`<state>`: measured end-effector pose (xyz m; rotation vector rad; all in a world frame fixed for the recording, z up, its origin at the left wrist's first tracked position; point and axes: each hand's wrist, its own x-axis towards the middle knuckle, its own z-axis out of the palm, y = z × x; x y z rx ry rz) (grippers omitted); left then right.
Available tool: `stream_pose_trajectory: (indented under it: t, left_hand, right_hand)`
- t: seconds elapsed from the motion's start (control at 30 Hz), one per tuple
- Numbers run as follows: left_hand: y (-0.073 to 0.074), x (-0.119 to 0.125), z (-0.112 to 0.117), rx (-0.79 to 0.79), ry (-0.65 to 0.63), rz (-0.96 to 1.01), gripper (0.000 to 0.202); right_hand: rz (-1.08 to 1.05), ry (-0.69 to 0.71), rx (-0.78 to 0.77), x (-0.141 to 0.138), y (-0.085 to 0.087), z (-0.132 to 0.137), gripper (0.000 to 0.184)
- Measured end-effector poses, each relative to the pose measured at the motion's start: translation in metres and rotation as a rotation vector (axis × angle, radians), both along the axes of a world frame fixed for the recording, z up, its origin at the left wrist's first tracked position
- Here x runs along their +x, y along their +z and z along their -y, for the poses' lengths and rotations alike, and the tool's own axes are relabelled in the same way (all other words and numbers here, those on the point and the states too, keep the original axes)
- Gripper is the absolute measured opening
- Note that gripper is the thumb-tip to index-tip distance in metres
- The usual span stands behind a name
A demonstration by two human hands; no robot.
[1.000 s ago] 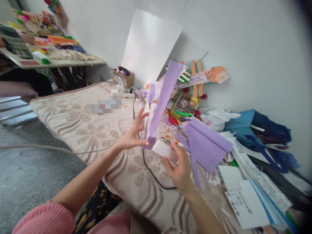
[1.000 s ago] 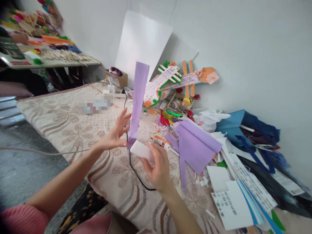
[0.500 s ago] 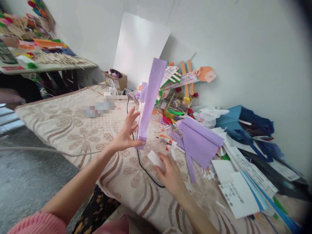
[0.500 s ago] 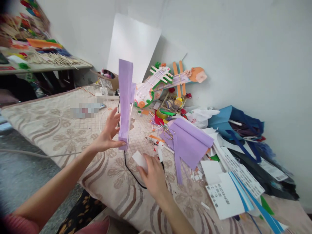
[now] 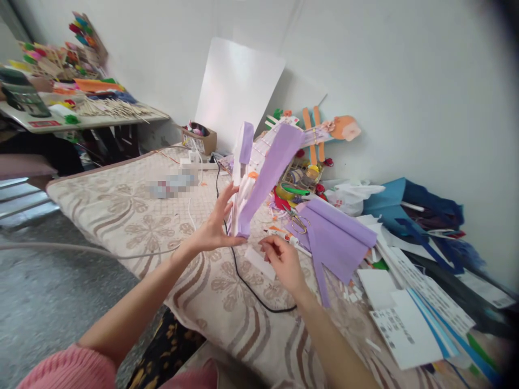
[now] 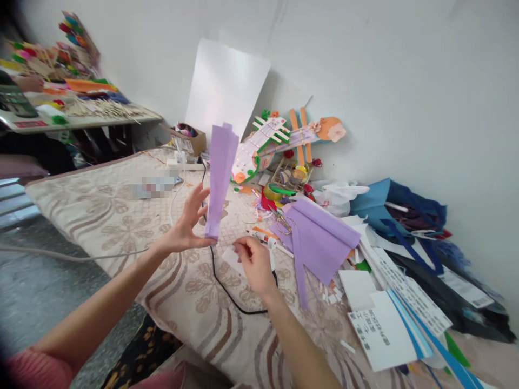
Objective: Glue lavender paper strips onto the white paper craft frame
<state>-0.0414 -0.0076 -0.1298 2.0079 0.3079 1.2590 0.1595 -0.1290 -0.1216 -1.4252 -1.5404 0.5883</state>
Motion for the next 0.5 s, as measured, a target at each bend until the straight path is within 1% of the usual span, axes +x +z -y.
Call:
stream_pose_trajectory:
  t: [0.07, 0.13, 0.2, 0.27, 0.3, 0.37, 0.43, 0.5]
  left_hand:
    - [0.002, 0.001, -0.002, 0.061, 0.020, -0.029, 0.124]
    - [0.000, 0.002, -0.005, 0.126, 0.040, -0.054, 0.122]
    - [-0.004, 0.004, -0.008, 0.177, 0.048, -0.075, 0.120]
    - [-0.008, 0.006, -0.011, 0.204, 0.043, -0.084, 0.120]
    - [-0.010, 0.007, -0.013, 0.214, 0.036, -0.080, 0.120]
    - [-0.012, 0.007, -0.015, 0.239, 0.030, -0.062, 0.122]
    - [-0.013, 0.007, -0.016, 0.280, 0.050, -0.070, 0.122]
    - [-0.015, 0.007, -0.017, 0.355, 0.086, -0.104, 0.118]
  right_hand:
    - [-0.222, 0.024, -0.107, 0.001, -0.001, -0.006, 0.028]
    - [-0.347, 0.034, -0.166, 0.001, -0.003, -0.009, 0.038]
    - [-0.380, 0.012, -0.182, 0.002, -0.004, -0.010, 0.044]
    - [-0.369, -0.014, -0.169, 0.002, -0.003, -0.010, 0.047]
    - [-0.363, -0.023, -0.156, 0.002, -0.002, -0.011, 0.046]
    - [-0.346, -0.025, -0.120, 0.003, 0.001, -0.013, 0.036]
    - [-0.319, -0.011, -0.087, 0.003, 0.003, -0.016, 0.027]
    - [-0.301, 0.010, -0.070, 0.001, 0.002, -0.019, 0.024]
